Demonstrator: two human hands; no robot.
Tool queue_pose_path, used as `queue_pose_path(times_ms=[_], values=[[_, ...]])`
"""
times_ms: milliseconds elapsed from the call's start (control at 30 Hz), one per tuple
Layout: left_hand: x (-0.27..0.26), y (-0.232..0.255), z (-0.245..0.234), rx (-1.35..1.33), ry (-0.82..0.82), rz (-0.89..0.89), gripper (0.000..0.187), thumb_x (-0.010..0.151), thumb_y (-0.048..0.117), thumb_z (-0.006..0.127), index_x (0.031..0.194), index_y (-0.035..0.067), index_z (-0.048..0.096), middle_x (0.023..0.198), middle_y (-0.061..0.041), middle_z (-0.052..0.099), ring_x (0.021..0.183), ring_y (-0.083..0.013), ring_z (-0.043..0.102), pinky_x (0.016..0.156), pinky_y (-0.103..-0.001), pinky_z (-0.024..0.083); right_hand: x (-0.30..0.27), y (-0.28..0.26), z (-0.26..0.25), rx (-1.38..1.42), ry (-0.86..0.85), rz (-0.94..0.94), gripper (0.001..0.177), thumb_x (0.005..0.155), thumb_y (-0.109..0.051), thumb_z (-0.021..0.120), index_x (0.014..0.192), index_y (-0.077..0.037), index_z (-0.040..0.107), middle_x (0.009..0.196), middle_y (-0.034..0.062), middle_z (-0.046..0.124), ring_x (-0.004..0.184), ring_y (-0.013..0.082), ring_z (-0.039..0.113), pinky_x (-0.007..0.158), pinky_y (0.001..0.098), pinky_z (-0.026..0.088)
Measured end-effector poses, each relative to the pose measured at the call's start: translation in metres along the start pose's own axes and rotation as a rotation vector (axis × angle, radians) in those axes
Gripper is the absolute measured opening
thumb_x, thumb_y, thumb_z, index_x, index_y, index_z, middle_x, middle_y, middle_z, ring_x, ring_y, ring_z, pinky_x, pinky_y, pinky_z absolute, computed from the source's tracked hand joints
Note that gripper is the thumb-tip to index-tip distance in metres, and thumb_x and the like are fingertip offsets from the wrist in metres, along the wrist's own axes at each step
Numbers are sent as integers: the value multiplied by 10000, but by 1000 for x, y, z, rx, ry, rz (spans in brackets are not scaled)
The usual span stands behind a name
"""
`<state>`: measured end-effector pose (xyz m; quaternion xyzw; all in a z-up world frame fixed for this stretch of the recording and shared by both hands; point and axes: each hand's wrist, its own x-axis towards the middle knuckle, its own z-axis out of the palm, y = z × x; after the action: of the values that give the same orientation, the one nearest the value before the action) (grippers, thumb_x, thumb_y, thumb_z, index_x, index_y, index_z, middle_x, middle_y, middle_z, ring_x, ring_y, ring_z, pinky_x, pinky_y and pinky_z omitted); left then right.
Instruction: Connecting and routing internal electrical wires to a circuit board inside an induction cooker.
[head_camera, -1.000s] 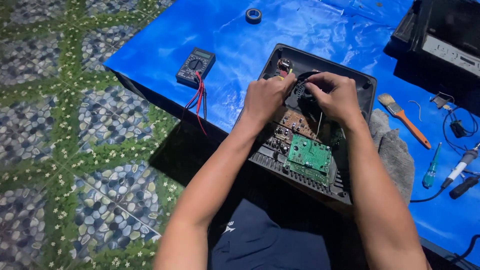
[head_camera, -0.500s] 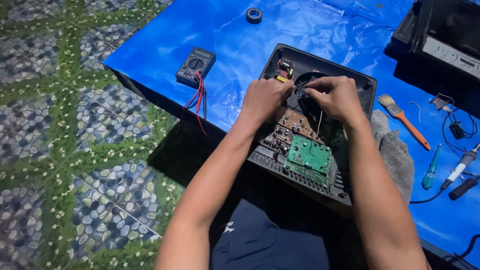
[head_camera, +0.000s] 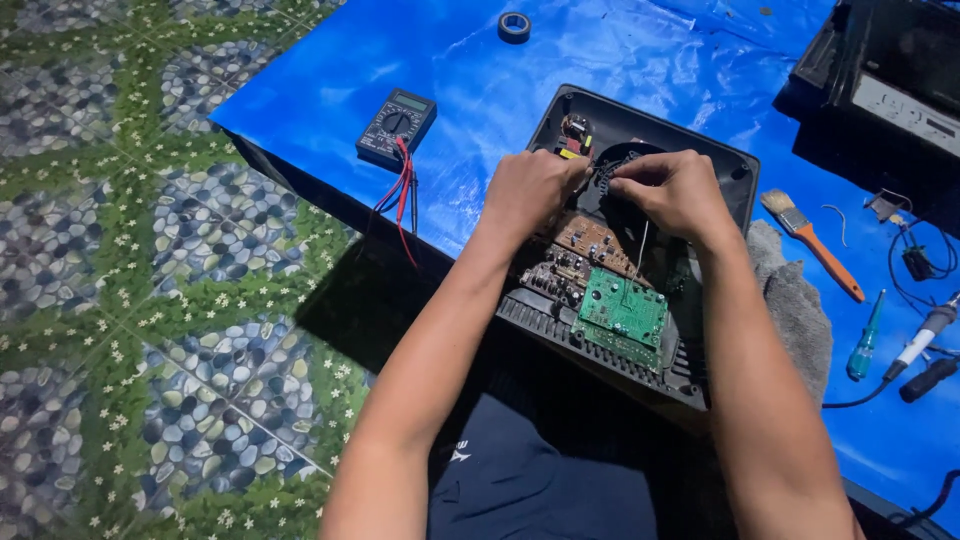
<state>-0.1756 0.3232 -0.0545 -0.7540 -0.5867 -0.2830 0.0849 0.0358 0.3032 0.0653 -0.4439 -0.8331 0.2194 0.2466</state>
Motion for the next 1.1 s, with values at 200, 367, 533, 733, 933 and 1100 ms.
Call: queue_pose_path(times_ms=[200,367,533,733,933,1100], values=[[-1,2,-3,32,2,-15,293,1026,252,488,1232,400,637,707,-85,656,726,-401,719,652,-542,597,3,8,1,0,28,-16,183,932,-63,802,1115,-43,804,972,253,750,925,437,728,765,438,575],[-1,2,-4,29,-8,-16,278,1013,264,493,1229,387,617,702,-91,652,731,-420,717,649,-558,590,6,16,4,-8,48,-23,175,930,-84,813,1105,-75,810,977,225,755,943,408,730,756,426,571],[-1,4,-6,24,-11,-7,255,1015,262,492,1220,353,615,716,-103,662,737,-431,718,650,-566,586,6,18,5,-13,63,-22,184,920,-82,822,1104,-82,811,954,220,755,919,394,734,744,406,565],[-3,7,-15,51,-40,0,314,1029,199,513,1277,345,638,749,-73,686,737,-345,735,640,-475,602,7,21,7,-24,59,-19,178,920,-102,827,1097,-107,815,942,203,758,904,369,737,727,397,564],[-3,7,-19,19,-44,10,285,1025,183,531,1255,302,651,759,-98,690,737,-359,733,636,-482,604,7,20,6,-6,47,-7,186,936,-72,804,1121,-92,811,944,213,753,876,362,735,696,373,565],[-4,9,-19,0,-46,12,316,1020,154,511,1265,290,657,753,-117,690,756,-392,737,645,-509,606,2,12,5,-15,28,-5,198,938,-42,787,1136,-49,802,959,248,748,874,381,734,692,378,564]])
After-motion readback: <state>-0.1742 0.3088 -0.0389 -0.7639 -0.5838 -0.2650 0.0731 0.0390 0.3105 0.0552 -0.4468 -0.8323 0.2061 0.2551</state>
